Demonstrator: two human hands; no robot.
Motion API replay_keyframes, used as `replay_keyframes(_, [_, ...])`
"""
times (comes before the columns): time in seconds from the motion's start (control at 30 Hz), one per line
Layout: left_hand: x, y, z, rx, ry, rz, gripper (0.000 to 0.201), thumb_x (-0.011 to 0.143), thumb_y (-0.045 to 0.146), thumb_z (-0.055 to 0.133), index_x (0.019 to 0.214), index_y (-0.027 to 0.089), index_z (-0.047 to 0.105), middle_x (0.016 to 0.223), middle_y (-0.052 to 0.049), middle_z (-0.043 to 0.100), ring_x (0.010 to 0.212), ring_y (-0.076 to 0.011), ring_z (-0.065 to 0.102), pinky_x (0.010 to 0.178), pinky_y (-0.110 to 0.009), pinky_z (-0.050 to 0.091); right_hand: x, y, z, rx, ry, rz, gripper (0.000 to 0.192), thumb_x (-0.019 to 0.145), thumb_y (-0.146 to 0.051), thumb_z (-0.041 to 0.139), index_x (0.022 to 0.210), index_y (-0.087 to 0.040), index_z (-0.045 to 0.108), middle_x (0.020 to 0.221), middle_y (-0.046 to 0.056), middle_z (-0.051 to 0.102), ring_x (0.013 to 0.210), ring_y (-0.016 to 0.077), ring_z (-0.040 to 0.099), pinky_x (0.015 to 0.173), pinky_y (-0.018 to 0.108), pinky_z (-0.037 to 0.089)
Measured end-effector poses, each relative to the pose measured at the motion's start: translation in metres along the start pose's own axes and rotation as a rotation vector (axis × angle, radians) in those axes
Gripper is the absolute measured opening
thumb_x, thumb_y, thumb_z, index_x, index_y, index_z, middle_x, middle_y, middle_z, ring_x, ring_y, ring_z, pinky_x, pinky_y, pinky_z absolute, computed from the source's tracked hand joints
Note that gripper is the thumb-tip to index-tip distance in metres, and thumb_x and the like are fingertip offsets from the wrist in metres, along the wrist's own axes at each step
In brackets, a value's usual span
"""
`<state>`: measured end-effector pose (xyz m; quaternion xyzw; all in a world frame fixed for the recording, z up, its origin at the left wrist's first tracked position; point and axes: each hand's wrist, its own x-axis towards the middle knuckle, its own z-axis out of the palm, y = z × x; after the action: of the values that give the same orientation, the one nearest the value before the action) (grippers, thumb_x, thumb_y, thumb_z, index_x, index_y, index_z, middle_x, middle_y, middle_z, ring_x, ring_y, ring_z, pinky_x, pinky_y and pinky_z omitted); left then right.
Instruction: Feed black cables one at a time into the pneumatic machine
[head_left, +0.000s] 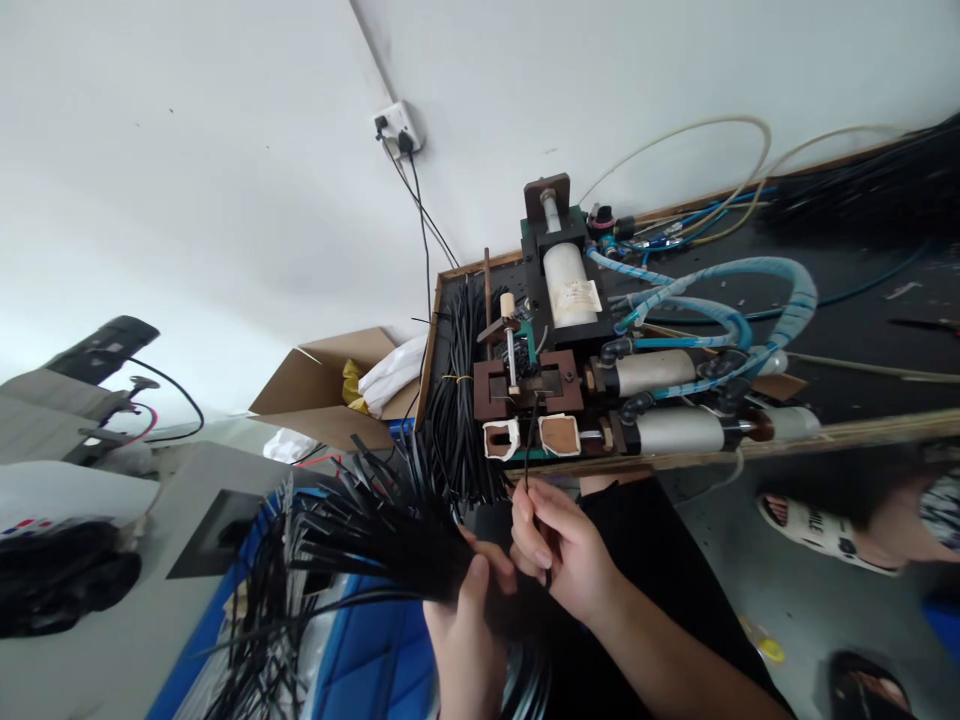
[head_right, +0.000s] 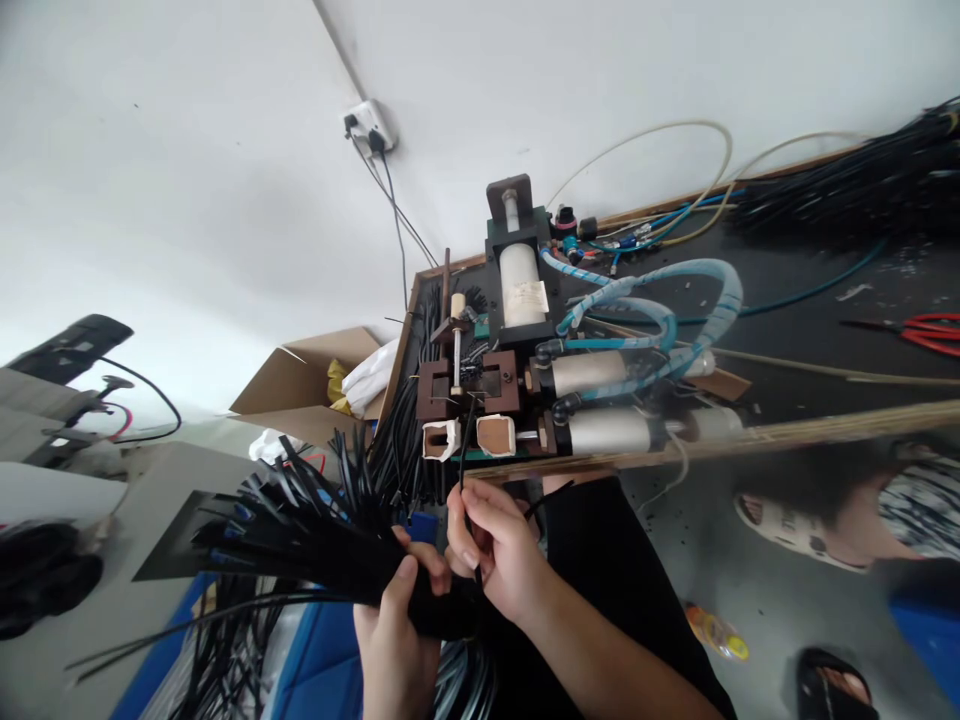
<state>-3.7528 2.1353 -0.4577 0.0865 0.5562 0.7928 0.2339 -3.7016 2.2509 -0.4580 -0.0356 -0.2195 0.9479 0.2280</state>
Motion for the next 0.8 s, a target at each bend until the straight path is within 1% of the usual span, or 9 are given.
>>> replay_keyframes(0.13, [-0.002, 0.001, 0.003, -0.047, 0.003, -0.017, 0.03, 0.088, 0.035, 0.081, 0.105, 0.02, 0.061, 0.064, 0.003, 0.062, 0.056, -0.014, 0.055, 0.06, -0.026, 0.049, 0.001, -0.001, -0.001, 0.026, -0.023, 0.023, 0.034, 0.097, -0.047, 0.071, 0.08, -0.021, 0.057, 0.046, -0.01, 0.039, 0.037, 0.0074, 0.018, 0.039, 0.021, 0.02])
replay_keyframes(0.27, [-0.002, -0.002, -0.002, -0.025, -0.043, 0.016, 0.031, 0.089, 0.037, 0.081, 0.106, 0.021, 0.06, 0.064, 0.003, 0.062, 0.056, -0.0137, 0.054, 0.059, -0.024, 0.048, 0.003, -0.004, -0.003, 0.082, -0.048, 0.04, 0.033, 0.095, -0.045, 0.073, 0.079, -0.022, 0.055, 0.045, -0.011, 0.036, 0.038, 0.0079, 0.015, 0.039, 0.022, 0.019])
replay_keyframes(0.4, [-0.001, -0.004, -0.005, -0.036, -0.051, -0.009, 0.031, 0.09, 0.04, 0.08, 0.107, 0.022, 0.061, 0.067, 0.002, 0.064, 0.061, -0.0161, 0.059, 0.063, -0.027, 0.052, 0.003, -0.004, -0.006, 0.096, -0.063, 0.071, 0.035, 0.095, -0.045, 0.073, 0.079, -0.023, 0.052, 0.045, -0.012, 0.034, 0.039, 0.0085, 0.013, 0.039, 0.022, 0.016])
replay_keyframes(0.5, [-0.001, -0.003, -0.005, -0.057, -0.043, -0.042, 0.035, 0.086, 0.043, 0.082, 0.107, 0.023, 0.061, 0.07, 0.0, 0.066, 0.066, -0.0197, 0.063, 0.066, -0.032, 0.057, 0.003, -0.003, -0.007, 0.094, -0.055, 0.082, 0.037, 0.095, -0.048, 0.073, 0.078, -0.023, 0.049, 0.044, -0.012, 0.032, 0.039, 0.009, 0.012, 0.039, 0.023, 0.016])
replay_keyframes(0.57, [-0.001, -0.003, -0.004, -0.067, -0.045, -0.052, 0.037, 0.084, 0.044, 0.083, 0.105, 0.023, 0.061, 0.069, 0.0, 0.067, 0.065, -0.0207, 0.064, 0.065, -0.033, 0.057, 0.003, -0.003, -0.007, 0.1, -0.053, 0.086, 0.038, 0.094, -0.048, 0.073, 0.078, -0.024, 0.049, 0.043, -0.012, 0.032, 0.039, 0.0091, 0.012, 0.039, 0.023, 0.016])
replay_keyframes(0.63, [-0.001, -0.003, -0.003, -0.064, -0.046, -0.036, 0.034, 0.085, 0.043, 0.081, 0.104, 0.022, 0.062, 0.067, 0.001, 0.066, 0.059, -0.0184, 0.061, 0.062, -0.031, 0.055, 0.004, -0.004, -0.007, 0.087, -0.05, 0.092, 0.039, 0.093, -0.049, 0.074, 0.077, -0.024, 0.049, 0.043, -0.012, 0.033, 0.038, 0.0092, 0.013, 0.038, 0.023, 0.016])
replay_keyframes(0.7, [-0.002, -0.004, -0.003, -0.046, -0.052, -0.008, 0.03, 0.087, 0.041, 0.08, 0.1, 0.021, 0.062, 0.062, 0.003, 0.062, 0.051, -0.0143, 0.054, 0.056, -0.026, 0.049, 0.005, -0.004, -0.007, 0.043, -0.043, 0.09, 0.04, 0.092, -0.051, 0.074, 0.076, -0.024, 0.05, 0.043, -0.012, 0.035, 0.037, 0.0089, 0.014, 0.038, 0.023, 0.017])
replay_keyframes(0.8, [-0.005, -0.005, -0.004, -0.021, -0.06, 0.009, 0.027, 0.089, 0.039, 0.08, 0.093, 0.02, 0.061, 0.054, 0.005, 0.057, 0.044, -0.01, 0.046, 0.049, -0.022, 0.04, 0.006, -0.003, -0.01, -0.072, -0.03, 0.041, 0.04, 0.094, -0.052, 0.071, 0.075, -0.023, 0.052, 0.043, -0.01, 0.039, 0.037, 0.008, 0.018, 0.04, 0.024, 0.018])
